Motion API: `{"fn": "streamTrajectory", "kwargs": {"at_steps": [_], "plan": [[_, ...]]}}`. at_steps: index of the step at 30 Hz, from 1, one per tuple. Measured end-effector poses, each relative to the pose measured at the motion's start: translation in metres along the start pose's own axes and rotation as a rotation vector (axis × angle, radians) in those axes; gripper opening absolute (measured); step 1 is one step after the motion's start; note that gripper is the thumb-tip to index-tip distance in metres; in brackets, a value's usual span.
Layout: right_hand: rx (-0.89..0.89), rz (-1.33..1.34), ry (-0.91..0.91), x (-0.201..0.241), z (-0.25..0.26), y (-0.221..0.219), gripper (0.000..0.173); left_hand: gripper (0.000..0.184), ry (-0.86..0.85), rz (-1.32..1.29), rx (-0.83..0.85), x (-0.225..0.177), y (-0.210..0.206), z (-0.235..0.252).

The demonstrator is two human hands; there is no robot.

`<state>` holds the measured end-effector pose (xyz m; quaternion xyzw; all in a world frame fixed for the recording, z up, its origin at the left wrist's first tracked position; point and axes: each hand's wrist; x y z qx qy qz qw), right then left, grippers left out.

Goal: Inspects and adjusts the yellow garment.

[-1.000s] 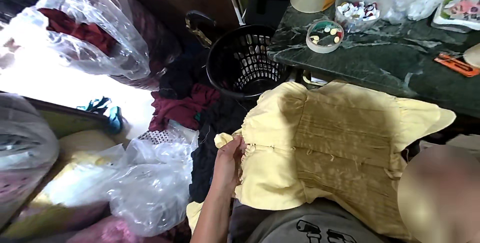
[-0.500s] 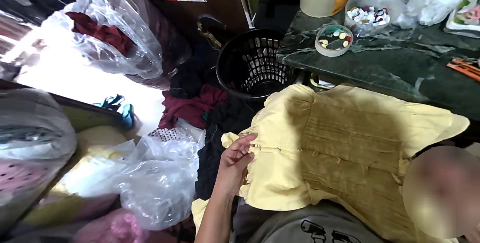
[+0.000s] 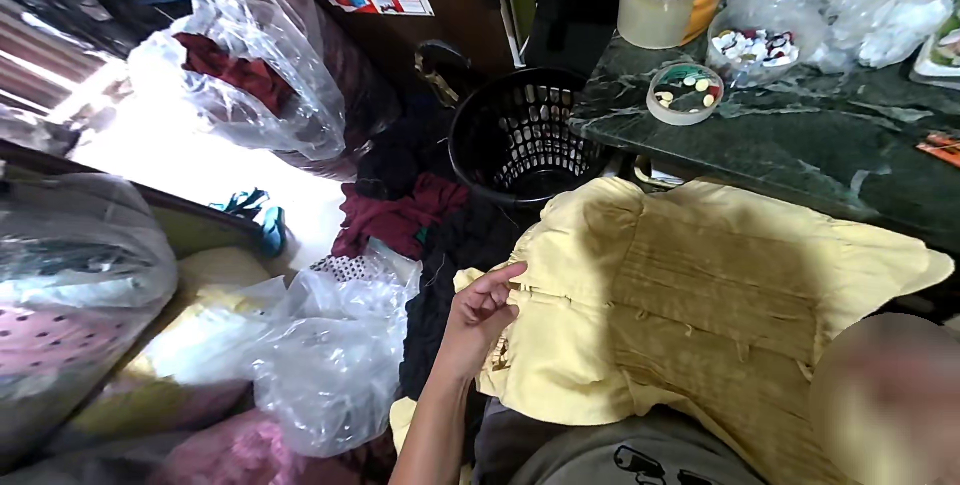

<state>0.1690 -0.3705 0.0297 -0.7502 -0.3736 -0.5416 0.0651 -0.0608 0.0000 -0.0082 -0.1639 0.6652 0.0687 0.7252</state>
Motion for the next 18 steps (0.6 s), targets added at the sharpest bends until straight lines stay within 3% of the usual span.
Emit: {"fn": "streamTrajectory", "kwargs": {"at_steps": [9, 13, 16, 18], "plan": [[-0.086, -0.01, 0.166, 0.005, 0.0, 0.011, 0.013, 0.072, -0.03, 0.003, 0.027, 0.009, -0.004, -0.007], [0.009, 0.003, 0.065, 0.003, -0.003, 0.01, 0.01, 0.076, -0.043, 0.0, 0.028, 0.013, -0.004, -0.009], [0.141, -0.083, -0.041, -0.001, -0.008, 0.013, 0.019, 0.079, -0.025, -0.018, 0.039, 0.011, -0.002, -0.011], [0.206, -0.133, -0.105, -0.001, -0.011, 0.013, 0.014, 0.081, -0.013, -0.025, 0.033, 0.009, -0.002, -0.012]]}}
Point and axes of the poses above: each hand's wrist, its own z-axis towards the middle knuckle, its own y-axis out of the back of the hand, x = y × z, and after that the axes turned 14 degrees about x, right-handed
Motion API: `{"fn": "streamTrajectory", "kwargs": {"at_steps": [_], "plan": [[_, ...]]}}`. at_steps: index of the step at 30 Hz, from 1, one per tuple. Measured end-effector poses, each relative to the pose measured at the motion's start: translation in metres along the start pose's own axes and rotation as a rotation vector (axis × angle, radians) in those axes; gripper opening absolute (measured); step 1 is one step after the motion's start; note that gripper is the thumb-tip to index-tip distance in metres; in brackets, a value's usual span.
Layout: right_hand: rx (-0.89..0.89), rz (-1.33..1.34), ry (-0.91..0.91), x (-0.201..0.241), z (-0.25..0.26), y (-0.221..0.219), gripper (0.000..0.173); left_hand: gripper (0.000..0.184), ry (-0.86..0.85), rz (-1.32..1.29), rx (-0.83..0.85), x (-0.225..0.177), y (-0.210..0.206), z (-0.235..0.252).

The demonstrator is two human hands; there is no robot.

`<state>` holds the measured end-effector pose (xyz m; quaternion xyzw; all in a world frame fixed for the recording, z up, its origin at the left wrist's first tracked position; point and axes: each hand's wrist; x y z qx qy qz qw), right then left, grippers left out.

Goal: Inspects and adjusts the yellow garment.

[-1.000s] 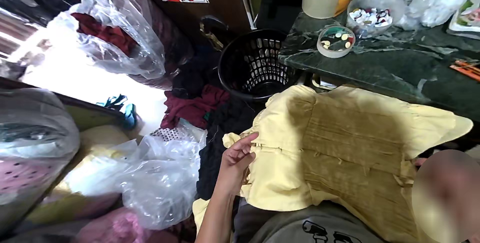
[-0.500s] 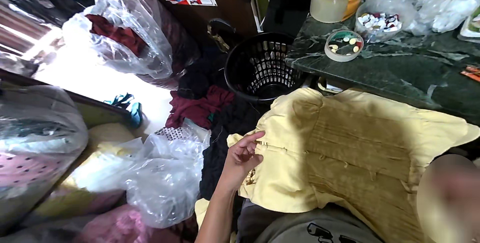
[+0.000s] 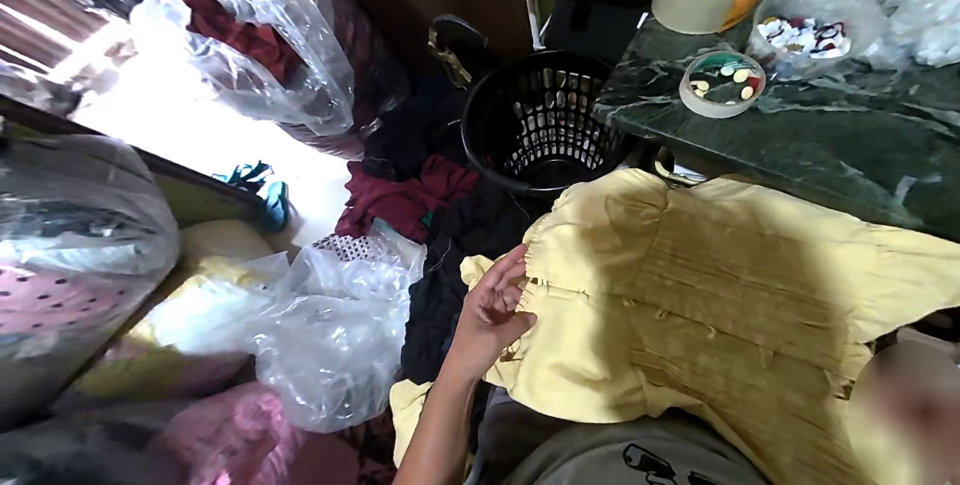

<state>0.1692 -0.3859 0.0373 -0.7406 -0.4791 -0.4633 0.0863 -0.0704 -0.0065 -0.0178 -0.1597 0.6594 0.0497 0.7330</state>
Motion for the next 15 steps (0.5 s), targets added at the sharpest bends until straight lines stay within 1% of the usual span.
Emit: {"fn": "streamTrajectory", "kwargs": {"at_steps": [2, 5, 15], "plan": [[0.005, 0.019, -0.028, -0.0029, -0.0007, -0.0005, 0.006, 0.08, 0.01, 0.015, -0.01, -0.0014, 0.0009, -0.0007], [-0.022, 0.069, -0.016, -0.0048, -0.0032, 0.0013, 0.013, 0.081, 0.015, 0.023, -0.013, -0.002, 0.0016, -0.0009], [0.013, 0.045, 0.008, -0.0045, -0.0045, 0.0094, 0.017, 0.083, -0.006, -0.018, -0.018, -0.004, -0.0037, -0.0009]]}}
Point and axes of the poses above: each hand's wrist, its own z-axis towards the middle knuckle, its own y-axis out of the back of the hand, x = y × z, and after that the axes turned 14 degrees about x, right-handed
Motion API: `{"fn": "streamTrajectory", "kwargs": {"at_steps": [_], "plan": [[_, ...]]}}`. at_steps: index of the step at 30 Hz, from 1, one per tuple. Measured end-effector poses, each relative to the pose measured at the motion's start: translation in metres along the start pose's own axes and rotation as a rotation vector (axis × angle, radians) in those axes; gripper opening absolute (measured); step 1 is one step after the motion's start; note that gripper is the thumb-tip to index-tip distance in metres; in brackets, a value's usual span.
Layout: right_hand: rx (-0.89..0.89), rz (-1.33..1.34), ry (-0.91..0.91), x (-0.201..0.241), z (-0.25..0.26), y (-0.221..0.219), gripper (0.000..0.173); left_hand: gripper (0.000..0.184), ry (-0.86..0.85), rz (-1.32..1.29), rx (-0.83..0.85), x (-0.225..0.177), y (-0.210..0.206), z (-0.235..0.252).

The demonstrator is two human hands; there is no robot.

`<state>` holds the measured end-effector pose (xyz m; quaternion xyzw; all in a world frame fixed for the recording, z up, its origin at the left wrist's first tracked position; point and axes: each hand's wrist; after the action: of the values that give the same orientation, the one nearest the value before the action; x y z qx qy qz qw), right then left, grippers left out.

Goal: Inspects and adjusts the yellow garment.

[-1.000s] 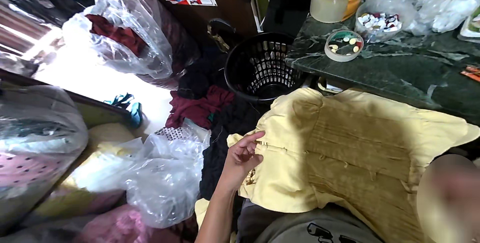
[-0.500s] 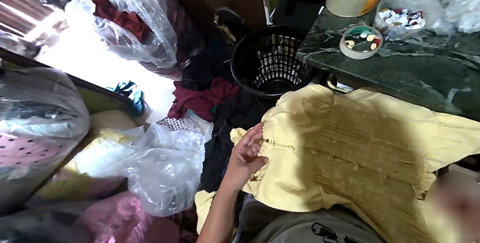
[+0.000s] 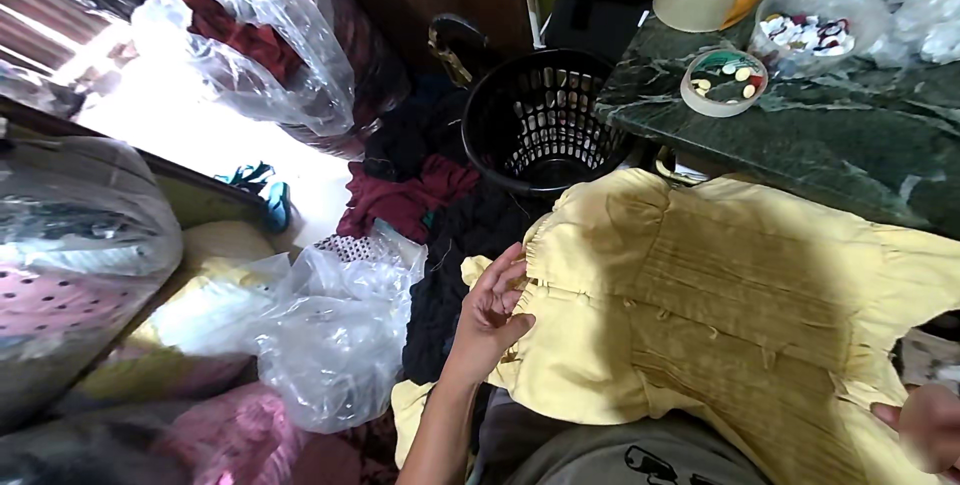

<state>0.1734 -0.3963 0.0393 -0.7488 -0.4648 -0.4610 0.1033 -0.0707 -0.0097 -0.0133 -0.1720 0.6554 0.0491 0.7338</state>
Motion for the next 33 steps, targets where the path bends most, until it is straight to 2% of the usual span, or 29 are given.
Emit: {"fn": "streamTrajectory", "kwargs": {"at_steps": [3, 8, 11, 14, 16, 25, 33], "plan": [[-0.039, 0.011, 0.017, 0.001, 0.003, 0.001, 0.014, 0.085, 0.005, -0.043, 0.007, 0.003, 0.0, 0.0], [-0.132, 0.399, 0.268, 0.002, 0.017, 0.001, 0.036, 0.081, 0.021, -0.076, -0.024, 0.004, -0.002, 0.0], [-0.176, 0.5, 0.355, 0.007, 0.031, 0.004, 0.046, 0.067, 0.075, -0.026, -0.089, 0.002, -0.006, 0.001], [-0.346, 0.399, 0.192, 0.022, 0.043, -0.006, 0.03, 0.051, 0.139, 0.002, -0.192, 0.0, -0.011, 0.002], [-0.383, 0.31, 0.152, 0.027, 0.048, -0.016, 0.027, 0.046, 0.158, 0.004, -0.243, -0.001, -0.014, 0.004], [-0.586, 0.167, 0.262, 0.034, 0.042, -0.024, 0.028, 0.042, 0.152, -0.013, -0.393, -0.005, -0.02, 0.007], [-0.601, 0.152, 0.273, 0.038, 0.04, -0.023, 0.034, 0.038, 0.16, -0.054, -0.414, -0.005, -0.022, 0.008]]}}
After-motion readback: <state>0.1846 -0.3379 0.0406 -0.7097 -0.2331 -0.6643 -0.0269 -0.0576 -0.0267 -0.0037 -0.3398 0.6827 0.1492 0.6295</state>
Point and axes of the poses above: each hand's wrist, its own z-axis towards the middle knuckle, its own y-axis out of the back of the hand, x = y × z, and after that the axes turned 14 degrees about x, right-handed
